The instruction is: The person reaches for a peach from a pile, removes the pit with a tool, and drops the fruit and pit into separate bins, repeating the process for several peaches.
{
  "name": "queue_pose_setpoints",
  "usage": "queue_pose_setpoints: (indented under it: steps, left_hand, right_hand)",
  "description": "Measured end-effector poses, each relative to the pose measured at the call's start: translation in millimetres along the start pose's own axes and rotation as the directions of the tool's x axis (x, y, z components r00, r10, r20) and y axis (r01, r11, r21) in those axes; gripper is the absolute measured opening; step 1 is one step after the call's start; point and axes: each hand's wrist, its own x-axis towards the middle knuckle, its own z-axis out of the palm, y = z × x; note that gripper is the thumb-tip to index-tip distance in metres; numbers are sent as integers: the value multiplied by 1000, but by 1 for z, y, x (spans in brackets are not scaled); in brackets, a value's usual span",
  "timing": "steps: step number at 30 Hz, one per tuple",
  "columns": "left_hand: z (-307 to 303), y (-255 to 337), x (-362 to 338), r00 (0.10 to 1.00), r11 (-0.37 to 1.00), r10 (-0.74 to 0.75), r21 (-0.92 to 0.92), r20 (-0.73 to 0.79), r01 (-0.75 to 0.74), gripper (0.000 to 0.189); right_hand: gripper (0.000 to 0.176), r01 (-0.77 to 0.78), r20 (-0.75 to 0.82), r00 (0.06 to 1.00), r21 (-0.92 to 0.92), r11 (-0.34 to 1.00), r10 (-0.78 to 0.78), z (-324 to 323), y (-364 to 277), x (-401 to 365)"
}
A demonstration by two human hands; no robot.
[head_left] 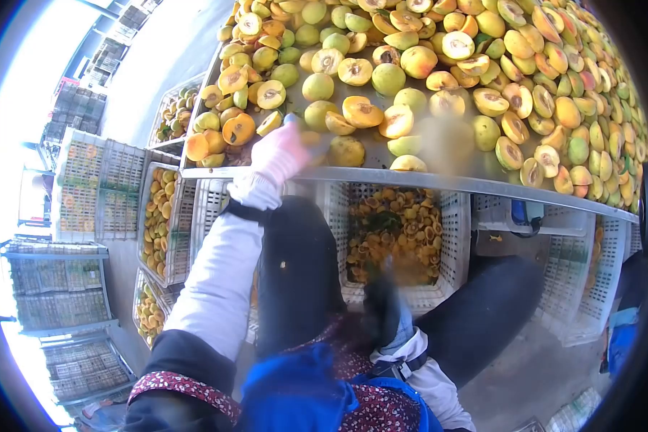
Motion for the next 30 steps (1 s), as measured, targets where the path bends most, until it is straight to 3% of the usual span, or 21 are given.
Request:
queue_pose_setpoints:
  steps: [2, 4, 5, 7, 9, 11, 12, 13, 15, 18, 19, 21, 23, 24, 26, 28, 30]
  left_hand:
    - [11, -6, 12, 909, 867, 410, -340, 74, -364, 44]
    - [19, -1, 14, 876, 807, 482, -371, -35, -459, 35]
    - [22, -3, 7, 943, 781, 331, -551, -34, -294, 35]
    - [9, 12, -28, 950, 664, 277, -687, -143, -296, 38]
    - [17, 28, -71, 959, 497, 262, -837, -107, -229, 42]
    - [26, 41, -114, 954, 318, 275, -948, 118, 26, 43]
    - [43, 42, -130, 943, 239, 320, -971, 89, 11, 40]
    - [34, 50, -149, 935, 280, 278, -950, 221, 141, 37]
    - [36, 44, -158, 915, 268, 332, -953, 230, 142, 34]
    - [19, 33, -152, 730, 468, 512, -860, 453, 205, 42]
    - [21, 30, -150, 652, 432, 559, -851, 512, 298, 46]
    - [34, 30, -153, 706, 410, 544, -878, 454, 249, 35]
    - [34, 39, -162, 798, 166, 427, -905, 424, 392, 33]
    - [34, 43, -166, 832, 32, 360, -897, 422, 441, 32]
    - [41, 50, -174, 887, -5, 274, -921, 372, 389, 32]
    - [50, 55, -184, 934, 37, 206, -957, 291, 289, 31]
    - [58, 57, -190, 955, 13, 170, -970, 241, 243, 31]
  right_hand:
    - [41, 35, 9, 999, 21, 999, -35, 0, -1, 1]
    - [39, 79, -23, 997, 4, 997, -79, 5, -4, 1]
    - [37, 109, -19, 994, -3, 994, -109, 5, -5, 1]
    - [31, 194, 37, 980, -9, 981, -194, 2, -10, 1]
    - [23, 263, 38, 964, -14, 965, -262, 13, -28, -7]
    - [16, 365, -31, 931, 20, 931, -364, 27, -36, -7]
    - [19, 436, -90, 898, 50, 899, -430, 33, -36, -6]
    - [23, 401, -149, 909, 69, 913, -388, 36, -43, -8]
    - [23, 341, -85, 935, -46, 939, -344, 24, -51, -8]
    - [21, 360, 91, 933, -193, 913, -349, 15, -48, -12]
    - [21, 392, 160, 918, -233, 890, -363, 14, -45, -12]
    - [19, 448, 128, 886, -478, 755, -445, 12, -44, -15]
    - [18, 420, 124, 840, -765, 488, -529, 13, -48, -25]
    - [20, 529, 111, 819, -527, 665, -564, 6, -29, -22]
    - [22, 545, 317, 625, -831, 108, -714, 4, -17, -27]
    - [28, 475, 300, 563, -880, 4, -770, 2, -4, -25]
    - [30, 492, 294, 635, -867, 80, -715, 1, -6, -29]
